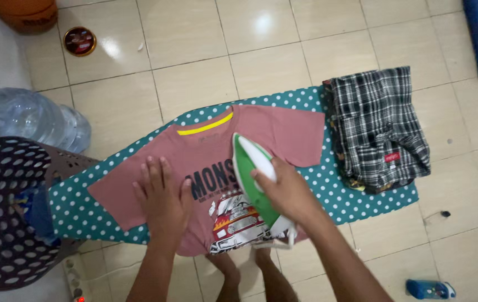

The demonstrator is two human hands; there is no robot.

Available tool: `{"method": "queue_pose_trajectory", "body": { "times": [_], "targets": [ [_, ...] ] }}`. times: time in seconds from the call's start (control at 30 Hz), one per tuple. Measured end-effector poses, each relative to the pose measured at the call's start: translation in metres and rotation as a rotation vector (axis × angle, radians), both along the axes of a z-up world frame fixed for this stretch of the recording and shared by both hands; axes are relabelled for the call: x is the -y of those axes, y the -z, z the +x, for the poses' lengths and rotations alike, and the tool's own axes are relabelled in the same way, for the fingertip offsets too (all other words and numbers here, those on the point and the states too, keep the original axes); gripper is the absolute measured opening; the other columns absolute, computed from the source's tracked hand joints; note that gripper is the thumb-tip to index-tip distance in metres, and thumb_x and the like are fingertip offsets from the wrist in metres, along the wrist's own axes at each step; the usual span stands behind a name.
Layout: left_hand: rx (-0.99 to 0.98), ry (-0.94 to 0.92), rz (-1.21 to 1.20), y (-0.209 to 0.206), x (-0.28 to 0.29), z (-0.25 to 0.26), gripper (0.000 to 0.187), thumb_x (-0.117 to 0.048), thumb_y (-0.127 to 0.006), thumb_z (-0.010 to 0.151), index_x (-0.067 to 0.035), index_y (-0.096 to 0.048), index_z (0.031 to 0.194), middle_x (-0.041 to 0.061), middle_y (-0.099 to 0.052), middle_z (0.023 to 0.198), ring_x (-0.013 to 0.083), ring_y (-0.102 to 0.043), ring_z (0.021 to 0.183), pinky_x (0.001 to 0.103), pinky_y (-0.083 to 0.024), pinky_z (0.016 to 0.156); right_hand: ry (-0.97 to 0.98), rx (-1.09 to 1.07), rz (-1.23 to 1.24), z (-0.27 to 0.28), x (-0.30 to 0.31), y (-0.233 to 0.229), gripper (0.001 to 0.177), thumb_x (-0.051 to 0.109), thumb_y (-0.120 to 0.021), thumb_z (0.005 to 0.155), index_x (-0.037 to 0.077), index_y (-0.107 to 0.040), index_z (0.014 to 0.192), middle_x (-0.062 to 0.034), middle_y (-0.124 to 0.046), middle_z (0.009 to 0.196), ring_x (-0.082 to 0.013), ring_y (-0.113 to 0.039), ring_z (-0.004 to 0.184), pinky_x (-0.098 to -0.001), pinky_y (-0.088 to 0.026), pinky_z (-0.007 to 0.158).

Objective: The person irons a plaid shirt and a pink t-shirt on a polka-dotted mat laid on the floor. They use a green and white iron to smooth the garments, folding the shirt neatly after ironing.

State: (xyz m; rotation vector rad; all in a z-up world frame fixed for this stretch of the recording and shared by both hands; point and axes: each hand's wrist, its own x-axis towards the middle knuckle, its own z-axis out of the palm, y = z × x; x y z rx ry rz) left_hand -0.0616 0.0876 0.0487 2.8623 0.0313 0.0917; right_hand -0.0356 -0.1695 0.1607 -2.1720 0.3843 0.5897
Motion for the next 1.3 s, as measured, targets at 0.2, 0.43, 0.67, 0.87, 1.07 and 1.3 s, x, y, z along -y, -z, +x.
{"method": "queue_pose_trajectory", "body": {
  "times": [0.2, 0.43, 0.67, 0.87, 1.07, 1.3],
  "targets": [
    [0.073, 0.01, -0.033, 0.009, -0.052, -0.022, 0.062, -0.029, -0.048, 0.104, 0.002, -0.039, 0.156, 0.027, -0.036, 0.163, 0.0446, -0.033, 0.151, 0.065, -0.025, 0.119, -0.165, -0.011, -0.017, -0.037, -0.081, -0.007, 0.049, 0.041, -0.065, 0.091, 0.001, -0.061, 0.12, -0.0237, -0.073, 0.091, -0.0388, -0.074, 0.083, -0.0482, -0.057, 0.074],
    [0.111, 0.04, -0.073, 0.002, -0.066, -0.034, 0.056, -0.024, -0.049, 0.104, 0.003, -0.043, 0.154, 0.025, -0.039, 0.162, 0.0432, -0.035, 0.15, 0.064, -0.026, 0.119, -0.192, 0.015, -0.2, -0.032, -0.086, 0.0, 0.053, 0.042, -0.063, 0.091, 0.003, -0.057, 0.125, -0.0252, -0.072, 0.089, -0.0435, -0.071, 0.083, -0.0538, -0.055, 0.073],
    [0.121, -0.027, -0.105, -0.013, -0.065, -0.039, 0.057, -0.026, -0.058, 0.098, 0.003, -0.05, 0.146, 0.027, -0.046, 0.152, 0.0463, -0.044, 0.14, 0.062, -0.033, 0.113, -0.031, 0.078, -0.138, -0.055, -0.031, 0.003, 0.045, 0.042, -0.063, 0.095, 0.002, -0.063, 0.116, -0.0186, -0.073, 0.089, -0.0338, -0.075, 0.077, -0.0461, -0.056, 0.068],
    [0.049, -0.466, -0.457, -0.025, -0.017, -0.112, 0.027, -0.021, -0.07, 0.093, 0.001, -0.061, 0.106, 0.02, -0.065, 0.103, 0.0373, -0.063, 0.101, 0.046, -0.05, 0.091, -0.063, -0.218, -0.086, -0.088, -0.079, -0.003, 0.053, 0.045, -0.063, 0.091, 0.006, -0.057, 0.125, -0.0224, -0.074, 0.08, -0.0341, -0.077, 0.069, -0.0459, -0.058, 0.068],
    [-0.136, -0.818, -0.949, 0.006, 0.018, -0.149, 0.038, -0.029, -0.073, 0.089, -0.001, -0.054, 0.107, 0.009, -0.068, 0.093, 0.0182, -0.068, 0.079, 0.034, -0.054, 0.071, -0.145, -0.102, -0.133, -0.108, -0.091, -0.007, 0.049, 0.044, -0.062, 0.092, 0.008, -0.06, 0.126, -0.022, -0.074, 0.083, -0.0392, -0.074, 0.077, -0.048, -0.056, 0.069],
    [-0.142, -0.793, -0.908, 0.015, -0.011, -0.159, 0.024, -0.024, -0.068, 0.097, -0.001, -0.059, 0.099, 0.004, -0.062, 0.077, 0.0122, -0.055, 0.067, 0.031, -0.047, 0.063, 0.146, 0.024, -0.16, -0.091, 0.039, 0.01, 0.041, 0.039, -0.062, 0.091, 0.005, -0.068, 0.113, -0.0196, -0.075, 0.089, -0.028, -0.074, 0.076, -0.0418, -0.057, 0.068]
  ]
}}
